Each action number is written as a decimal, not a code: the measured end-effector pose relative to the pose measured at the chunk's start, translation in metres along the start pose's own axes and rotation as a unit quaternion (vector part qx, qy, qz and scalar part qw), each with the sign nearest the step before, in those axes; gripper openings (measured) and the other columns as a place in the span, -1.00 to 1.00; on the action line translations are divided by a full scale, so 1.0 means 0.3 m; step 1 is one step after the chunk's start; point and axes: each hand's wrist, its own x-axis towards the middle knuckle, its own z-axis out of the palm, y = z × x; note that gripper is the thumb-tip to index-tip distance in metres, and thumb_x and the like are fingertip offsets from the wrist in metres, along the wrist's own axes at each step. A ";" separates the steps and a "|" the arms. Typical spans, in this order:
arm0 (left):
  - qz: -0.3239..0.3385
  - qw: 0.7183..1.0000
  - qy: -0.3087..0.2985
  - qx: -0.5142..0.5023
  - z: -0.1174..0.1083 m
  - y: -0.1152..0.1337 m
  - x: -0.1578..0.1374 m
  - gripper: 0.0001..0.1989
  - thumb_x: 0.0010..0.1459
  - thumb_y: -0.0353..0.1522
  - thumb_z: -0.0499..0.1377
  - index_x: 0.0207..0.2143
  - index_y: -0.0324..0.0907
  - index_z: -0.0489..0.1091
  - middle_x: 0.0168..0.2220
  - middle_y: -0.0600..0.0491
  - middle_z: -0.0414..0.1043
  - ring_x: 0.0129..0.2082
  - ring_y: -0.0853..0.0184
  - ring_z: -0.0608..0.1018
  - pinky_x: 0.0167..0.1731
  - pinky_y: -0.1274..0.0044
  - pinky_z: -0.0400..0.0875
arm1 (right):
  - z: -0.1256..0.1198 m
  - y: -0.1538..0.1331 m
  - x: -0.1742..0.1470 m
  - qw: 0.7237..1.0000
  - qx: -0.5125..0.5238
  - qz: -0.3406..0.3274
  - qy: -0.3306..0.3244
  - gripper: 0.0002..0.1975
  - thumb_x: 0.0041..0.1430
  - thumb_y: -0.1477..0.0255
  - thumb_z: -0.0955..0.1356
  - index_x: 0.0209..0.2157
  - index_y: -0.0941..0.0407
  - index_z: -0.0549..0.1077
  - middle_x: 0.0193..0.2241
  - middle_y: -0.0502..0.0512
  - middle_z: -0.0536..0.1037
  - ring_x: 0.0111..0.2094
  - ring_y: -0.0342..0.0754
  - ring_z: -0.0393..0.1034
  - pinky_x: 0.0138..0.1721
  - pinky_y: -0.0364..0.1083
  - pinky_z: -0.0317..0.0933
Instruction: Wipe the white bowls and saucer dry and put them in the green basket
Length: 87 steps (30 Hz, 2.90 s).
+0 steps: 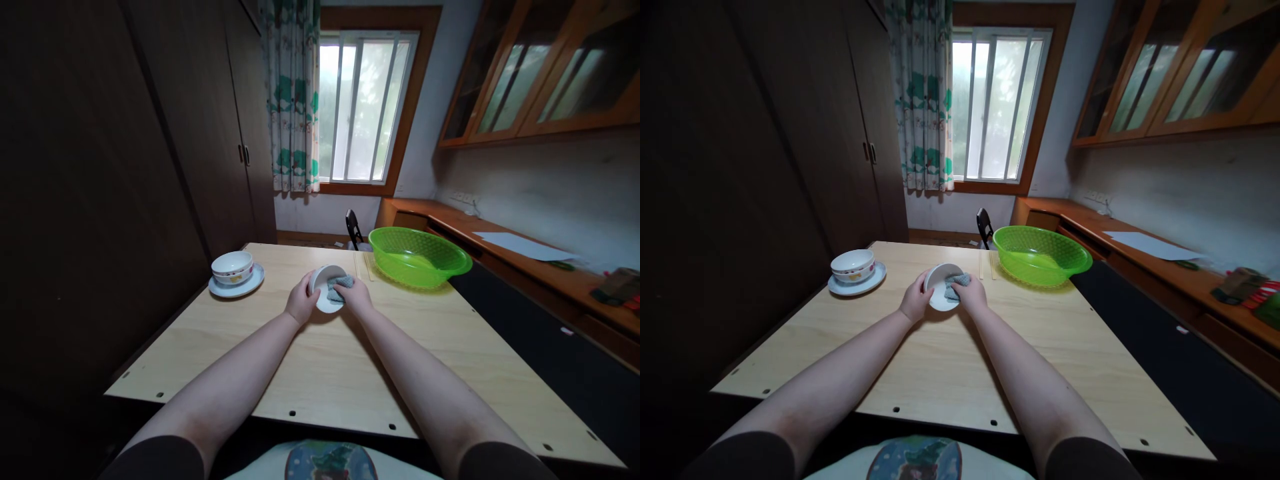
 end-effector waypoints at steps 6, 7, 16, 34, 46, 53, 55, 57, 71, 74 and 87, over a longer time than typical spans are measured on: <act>-0.019 0.998 0.036 0.050 -0.014 0.008 -0.003 -0.55 0.07 -0.36 0.08 0.05 -0.16 0.28 -0.01 -0.02 0.42 -0.04 0.20 0.44 -0.01 0.37 0.30 | 0.040 0.026 -0.009 0.998 0.019 0.005 -0.053 -0.69 -0.21 0.38 0.47 -0.33 0.14 0.50 -0.37 0.10 0.59 -0.31 0.02 0.48 -0.27 -0.06 0.34; -0.020 0.997 0.042 0.055 -0.015 0.007 -0.002 -0.56 0.08 -0.36 0.06 0.05 -0.16 0.28 -0.02 -0.03 0.42 -0.04 0.20 0.44 -0.01 0.37 0.30 | 0.048 0.032 -0.011 0.997 0.038 0.009 -0.068 -0.69 -0.21 0.39 0.46 -0.32 0.15 0.50 -0.36 0.11 0.59 -0.32 0.01 0.49 -0.28 -0.06 0.35; -0.023 0.999 0.030 0.026 -0.013 -0.008 0.005 -0.56 0.05 -0.37 0.08 0.03 -0.17 0.31 -0.03 -0.02 0.43 -0.04 0.20 0.45 0.00 0.38 0.30 | 0.044 0.034 -0.013 0.995 0.062 0.019 -0.074 -0.71 -0.23 0.45 0.47 -0.34 0.16 0.50 -0.39 0.11 0.59 -0.37 -0.02 0.49 -0.31 -0.07 0.36; -0.035 0.998 0.028 0.037 -0.016 0.014 0.005 -0.58 0.04 -0.35 0.11 0.00 -0.15 0.34 -0.04 -0.01 0.45 -0.04 0.19 0.46 0.00 0.38 0.31 | 0.038 0.053 -0.004 0.995 0.036 0.012 -0.089 -0.72 -0.21 0.42 0.46 -0.34 0.13 0.51 -0.37 0.10 0.60 -0.32 0.02 0.49 -0.28 -0.05 0.36; -0.033 0.999 0.011 0.039 -0.011 0.029 -0.002 -0.56 0.02 -0.36 0.12 0.01 -0.13 0.35 -0.03 0.01 0.45 -0.04 0.18 0.46 -0.01 0.38 0.32 | 0.019 0.038 0.009 0.999 0.004 0.013 -0.033 -0.69 -0.23 0.37 0.47 -0.34 0.14 0.49 -0.37 0.10 0.59 -0.33 0.00 0.48 -0.30 -0.08 0.33; -0.037 0.999 0.025 0.029 -0.014 0.007 0.003 -0.57 0.05 -0.34 0.11 0.02 -0.14 0.34 -0.03 0.00 0.45 -0.04 0.19 0.46 -0.01 0.39 0.32 | 0.037 0.060 0.002 0.996 0.019 0.002 -0.082 -0.70 -0.21 0.38 0.46 -0.32 0.13 0.51 -0.35 0.10 0.60 -0.32 0.00 0.48 -0.26 -0.06 0.33; -0.040 0.999 0.017 0.025 -0.013 0.002 0.004 -0.57 0.05 -0.33 0.12 0.01 -0.14 0.34 -0.04 0.00 0.46 -0.05 0.19 0.46 -0.01 0.38 0.32 | 0.032 0.054 0.001 0.997 0.010 0.001 -0.074 -0.69 -0.21 0.38 0.46 -0.32 0.13 0.50 -0.35 0.09 0.59 -0.32 0.00 0.48 -0.27 -0.06 0.33; -0.039 0.999 0.009 0.024 -0.011 -0.001 0.005 -0.57 0.04 -0.33 0.13 0.01 -0.14 0.35 -0.03 0.00 0.45 -0.03 0.19 0.46 0.00 0.38 0.31 | 0.024 0.045 0.002 0.998 0.002 0.003 -0.058 -0.69 -0.22 0.38 0.46 -0.33 0.12 0.48 -0.36 0.08 0.59 -0.33 0.00 0.47 -0.29 -0.08 0.32; -0.038 0.997 -0.023 0.057 -0.007 0.009 0.000 -0.55 0.04 -0.34 0.13 0.03 -0.16 0.33 0.00 -0.01 0.43 -0.02 0.22 0.45 0.01 0.43 0.30 | 0.009 0.034 0.006 1.000 -0.018 -0.012 -0.016 -0.70 -0.18 0.35 0.42 -0.31 0.12 0.47 -0.36 0.09 0.57 -0.32 0.00 0.47 -0.33 -0.10 0.30; -0.043 0.998 -0.012 0.051 -0.010 0.014 -0.001 -0.55 0.04 -0.33 0.13 0.03 -0.16 0.33 -0.01 -0.01 0.43 -0.03 0.22 0.46 -0.02 0.44 0.32 | 0.021 0.052 0.012 0.999 -0.001 -0.004 -0.054 -0.71 -0.15 0.35 0.40 -0.30 0.12 0.49 -0.33 0.09 0.58 -0.29 0.01 0.47 -0.27 -0.08 0.32; -0.038 0.997 -0.015 -0.068 -0.002 -0.023 0.007 -0.43 0.12 -0.20 0.08 0.16 -0.22 0.13 0.11 -0.14 0.27 0.05 0.19 0.37 0.03 0.38 0.25 | 0.024 0.023 0.002 0.994 0.107 0.006 0.015 -0.80 -0.12 0.39 0.38 -0.38 0.15 0.50 -0.40 0.11 0.59 -0.34 0.01 0.48 -0.31 -0.08 0.33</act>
